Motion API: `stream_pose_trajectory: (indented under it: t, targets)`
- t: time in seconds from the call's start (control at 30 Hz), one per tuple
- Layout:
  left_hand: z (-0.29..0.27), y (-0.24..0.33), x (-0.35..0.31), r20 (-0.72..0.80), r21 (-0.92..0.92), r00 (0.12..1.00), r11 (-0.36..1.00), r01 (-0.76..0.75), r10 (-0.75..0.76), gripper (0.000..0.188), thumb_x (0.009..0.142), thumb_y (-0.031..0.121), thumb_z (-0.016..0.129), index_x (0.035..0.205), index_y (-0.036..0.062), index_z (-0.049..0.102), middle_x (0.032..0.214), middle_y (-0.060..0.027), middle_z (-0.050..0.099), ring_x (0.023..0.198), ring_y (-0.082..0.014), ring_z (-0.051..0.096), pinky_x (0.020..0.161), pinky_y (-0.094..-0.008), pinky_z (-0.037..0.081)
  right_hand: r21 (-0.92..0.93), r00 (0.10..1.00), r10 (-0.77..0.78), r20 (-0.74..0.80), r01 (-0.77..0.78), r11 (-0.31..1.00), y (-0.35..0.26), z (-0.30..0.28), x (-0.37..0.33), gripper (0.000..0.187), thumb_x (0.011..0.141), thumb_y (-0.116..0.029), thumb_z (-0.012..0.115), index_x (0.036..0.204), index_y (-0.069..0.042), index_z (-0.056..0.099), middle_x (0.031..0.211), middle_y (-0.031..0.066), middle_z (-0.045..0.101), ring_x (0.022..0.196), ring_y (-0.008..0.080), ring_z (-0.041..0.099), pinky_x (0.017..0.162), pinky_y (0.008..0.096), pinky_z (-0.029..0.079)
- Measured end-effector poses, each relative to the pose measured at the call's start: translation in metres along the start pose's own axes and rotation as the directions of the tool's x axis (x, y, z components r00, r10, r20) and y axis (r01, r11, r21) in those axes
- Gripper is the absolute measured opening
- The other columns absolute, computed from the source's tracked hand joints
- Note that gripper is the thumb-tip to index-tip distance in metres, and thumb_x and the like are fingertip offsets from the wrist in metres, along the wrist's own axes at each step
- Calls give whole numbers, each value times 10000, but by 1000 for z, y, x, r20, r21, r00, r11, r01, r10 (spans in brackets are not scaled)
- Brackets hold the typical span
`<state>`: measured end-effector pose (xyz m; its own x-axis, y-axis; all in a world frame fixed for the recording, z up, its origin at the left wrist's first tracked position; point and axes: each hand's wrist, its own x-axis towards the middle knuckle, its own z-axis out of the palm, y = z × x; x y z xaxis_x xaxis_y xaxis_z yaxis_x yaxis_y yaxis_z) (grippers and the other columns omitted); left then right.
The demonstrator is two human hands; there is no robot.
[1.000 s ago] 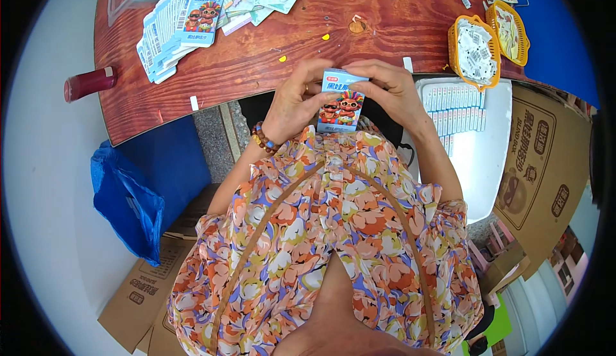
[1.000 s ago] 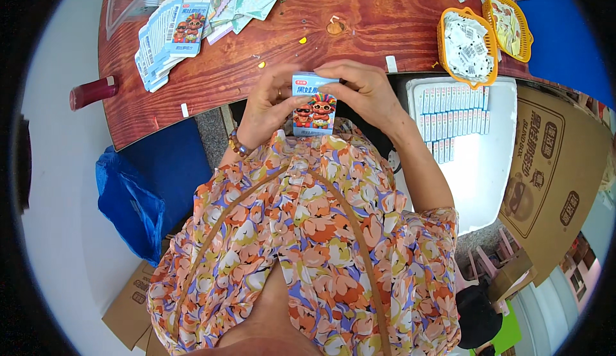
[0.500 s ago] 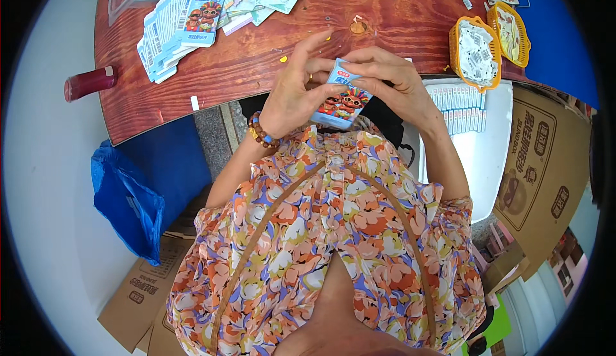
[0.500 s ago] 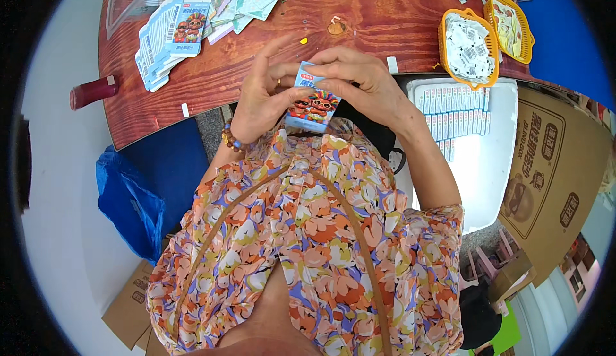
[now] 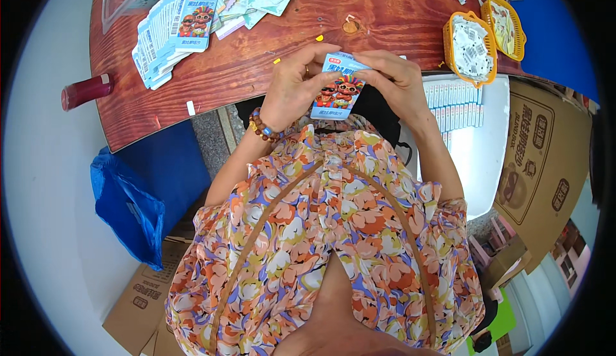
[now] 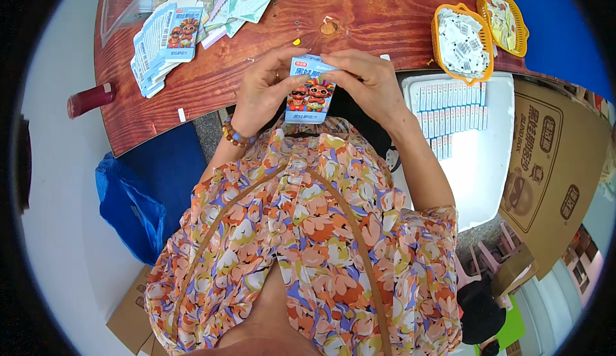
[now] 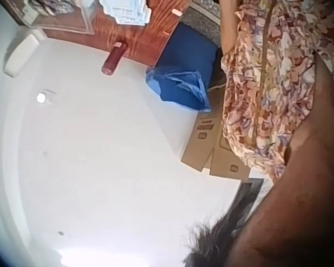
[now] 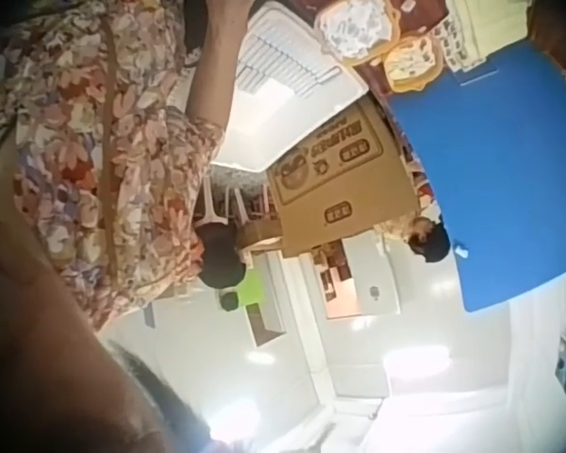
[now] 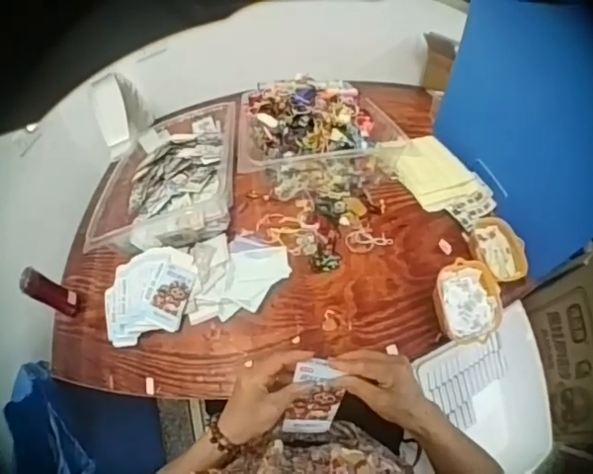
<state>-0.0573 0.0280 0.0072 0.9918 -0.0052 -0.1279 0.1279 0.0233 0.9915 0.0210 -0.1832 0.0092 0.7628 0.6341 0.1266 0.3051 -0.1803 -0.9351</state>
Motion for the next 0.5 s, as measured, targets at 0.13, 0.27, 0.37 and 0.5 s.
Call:
stream_pose_trajectory:
  t: [0.13,0.27,0.37,0.5]
  targets:
    - [-3,7,11,-42,-2,997,998,-67,67,478,905,20,660,1360,39,517,1068,-92,692,906,-103,665,767,-266,557,353,936,350,-47,-312,882,-4,-5,13,252,923,-53,651,1165,10,684,1116,92,705,966,174,689,864,294,559]
    - [-15,7,22,-189,202,950,957,-209,248,629,896,71,677,1457,39,396,1223,-186,641,1029,-244,673,851,-350,557,859,845,502,-184,-109,500,24,-13,24,322,989,-127,538,1255,51,573,1188,138,670,1023,204,684,864,334,580]
    - [-2,2,15,-105,498,936,832,-243,337,936,829,243,766,1536,-3,204,1510,-261,361,1394,-372,397,1118,-455,365,928,860,510,27,-211,307,25,16,26,376,982,-189,552,1285,35,563,1273,131,628,1097,214,646,903,341,554]
    - [12,4,19,-141,524,845,763,-378,515,1003,741,298,836,1509,-11,270,1469,-232,408,1346,-371,426,1102,-446,364,927,826,475,305,-372,52,-2,53,27,347,972,-151,566,1266,34,572,1132,143,670,977,214,684,820,360,592]
